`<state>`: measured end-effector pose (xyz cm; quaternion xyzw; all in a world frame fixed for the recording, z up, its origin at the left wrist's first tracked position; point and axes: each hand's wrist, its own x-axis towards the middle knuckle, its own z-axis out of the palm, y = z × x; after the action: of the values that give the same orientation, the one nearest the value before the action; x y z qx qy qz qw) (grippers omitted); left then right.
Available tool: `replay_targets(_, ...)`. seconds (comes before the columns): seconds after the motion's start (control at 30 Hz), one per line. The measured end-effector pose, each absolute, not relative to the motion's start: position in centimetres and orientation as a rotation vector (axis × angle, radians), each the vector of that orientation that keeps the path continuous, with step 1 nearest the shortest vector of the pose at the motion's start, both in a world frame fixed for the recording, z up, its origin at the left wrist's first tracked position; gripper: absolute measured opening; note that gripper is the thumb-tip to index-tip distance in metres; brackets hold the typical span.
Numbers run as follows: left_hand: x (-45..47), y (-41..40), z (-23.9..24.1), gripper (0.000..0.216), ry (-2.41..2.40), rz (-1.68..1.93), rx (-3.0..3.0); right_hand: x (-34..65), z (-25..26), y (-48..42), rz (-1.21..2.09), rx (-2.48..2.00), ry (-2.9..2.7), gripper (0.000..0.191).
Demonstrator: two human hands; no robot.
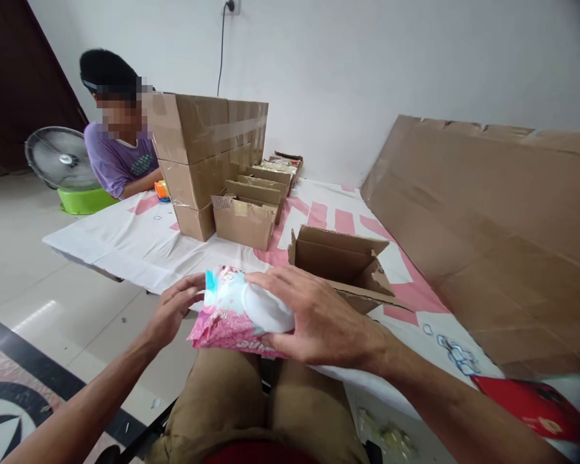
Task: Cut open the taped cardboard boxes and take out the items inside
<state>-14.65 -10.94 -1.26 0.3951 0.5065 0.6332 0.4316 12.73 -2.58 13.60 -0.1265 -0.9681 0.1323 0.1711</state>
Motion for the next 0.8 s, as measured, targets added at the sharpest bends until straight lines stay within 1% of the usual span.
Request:
replay_targets(0.1, -15.2, -13.5, -0.1, 0.104, 1.141, 1.551, 1.012, 9.9, 13.5, -1.6, 0.325, -0.345, -2.805, 0.068)
replay_targets(0.13, -14.6, -13.7, 0.2, 0.112, 1.115, 1.559, 1.039, 9.2, 13.8, -1.3, 0.298, -0.337, -2.817, 0.068)
replay_targets(0.17, -13.8, -13.6, 0.5, 0.114, 1.099, 1.591, 1.052, 8.5, 14.2, -1.1, 0.272, -0.33, -2.827, 0.068)
replay_targets(0.23, -11.9, -12.6, 1.5, 0.106, 1.036, 1.722, 1.002, 7.7, 15.3, -0.9, 0.244, -0.322, -2.816, 0.068)
replay_targets(0.3, -10.3, -11.2, 2.8, 0.092, 0.916, 1.878, 0.863, 7.9, 16.3, -0.8, 0.247, -0.306, -2.716, 0.073)
replay_targets(0.4, -9.1, -9.5, 5.2, 0.071, 0.797, 1.987, 0.682, 10.0, 16.6, -1.1, 0.313, -0.382, -2.434, 0.091)
replay_targets(0.47, -8.8, -8.8, 6.6, 0.063, 0.78, 2.001, 0.65, 11.6, 15.6, -1.3, 0.443, -0.525, -2.259, 0.101)
replay_targets(0.53, -8.7, -8.2, 8.0, 0.06, 0.771, 1.986, 0.68, 12.6, 14.2, -1.1, 0.658, -0.632, -2.121, 0.103)
replay_targets(0.63, -8.3, -7.1, 10.2, 0.061, 0.778, 1.94, 0.757, 12.4, 13.2, 0.0, 0.914, -0.611, -1.936, 0.101)
replay_targets(0.7, -8.0, -6.4, 12.2, 0.063, 0.785, 1.93, 0.848, 12.0, 14.0, 1.1, 0.937, -0.528, -1.843, 0.098)
replay_targets(0.8, -7.7, -5.5, 15.9, 0.067, 0.77, 1.948, 1.051, 12.3, 17.3, 2.7, 0.859, -0.403, -1.808, 0.09)
